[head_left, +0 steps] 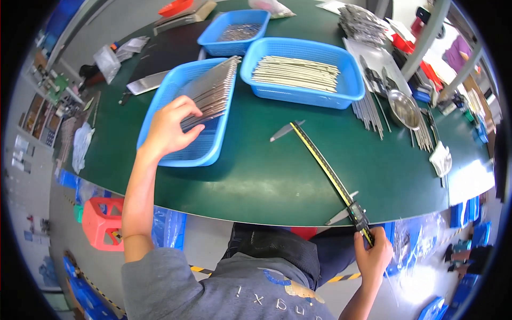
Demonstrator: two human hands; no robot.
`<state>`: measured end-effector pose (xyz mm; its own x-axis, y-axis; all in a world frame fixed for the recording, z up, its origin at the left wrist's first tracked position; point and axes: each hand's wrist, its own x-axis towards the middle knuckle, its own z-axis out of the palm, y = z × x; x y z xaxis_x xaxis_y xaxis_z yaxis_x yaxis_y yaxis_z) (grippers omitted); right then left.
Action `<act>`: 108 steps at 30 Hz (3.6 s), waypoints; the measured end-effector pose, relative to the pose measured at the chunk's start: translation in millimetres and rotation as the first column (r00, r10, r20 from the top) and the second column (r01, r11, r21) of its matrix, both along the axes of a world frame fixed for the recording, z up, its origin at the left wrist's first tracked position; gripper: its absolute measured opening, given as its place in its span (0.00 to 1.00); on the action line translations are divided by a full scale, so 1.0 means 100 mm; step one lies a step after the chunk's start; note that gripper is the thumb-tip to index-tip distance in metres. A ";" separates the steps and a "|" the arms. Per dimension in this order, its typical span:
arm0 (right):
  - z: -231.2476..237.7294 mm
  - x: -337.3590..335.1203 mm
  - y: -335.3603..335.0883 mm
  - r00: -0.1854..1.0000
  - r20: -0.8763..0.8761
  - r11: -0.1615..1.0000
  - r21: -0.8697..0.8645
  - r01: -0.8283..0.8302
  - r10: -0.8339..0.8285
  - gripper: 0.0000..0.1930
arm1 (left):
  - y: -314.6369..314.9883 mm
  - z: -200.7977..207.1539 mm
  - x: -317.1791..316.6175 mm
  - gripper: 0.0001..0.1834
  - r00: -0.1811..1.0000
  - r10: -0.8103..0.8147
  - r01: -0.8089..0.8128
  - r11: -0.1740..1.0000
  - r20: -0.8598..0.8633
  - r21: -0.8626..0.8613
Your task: Measuring the length of metal rods using a digital caliper at an industrial workbench.
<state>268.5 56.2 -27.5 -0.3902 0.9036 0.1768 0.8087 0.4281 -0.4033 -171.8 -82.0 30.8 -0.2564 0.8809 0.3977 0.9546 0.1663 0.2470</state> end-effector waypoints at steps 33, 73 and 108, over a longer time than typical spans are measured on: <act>0.11 -0.08 -0.14 0.999 -0.033 0.997 -0.078 0.011 -0.014 0.14 | 0.89 -0.80 1.60 0.08 0.627 -0.703 0.777 0.533 -0.336 0.334; 0.12 -0.04 -0.27 0.999 -0.031 0.999 -0.051 -0.018 0.017 0.15 | 0.92 -0.72 1.55 0.10 0.587 -0.791 0.810 0.571 -0.176 0.135; -0.04 -0.04 -0.25 0.997 -0.065 0.999 -0.023 -0.038 0.037 0.14 | 2.39 -0.37 0.47 0.09 0.978 -0.155 0.161 0.986 0.140 -0.032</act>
<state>264.7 31.5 -31.3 -0.4122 0.8930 0.1809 0.7643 0.4469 -0.4649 -124.8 157.0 -6.6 -0.1618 0.9303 0.3293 0.9274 0.0293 0.3729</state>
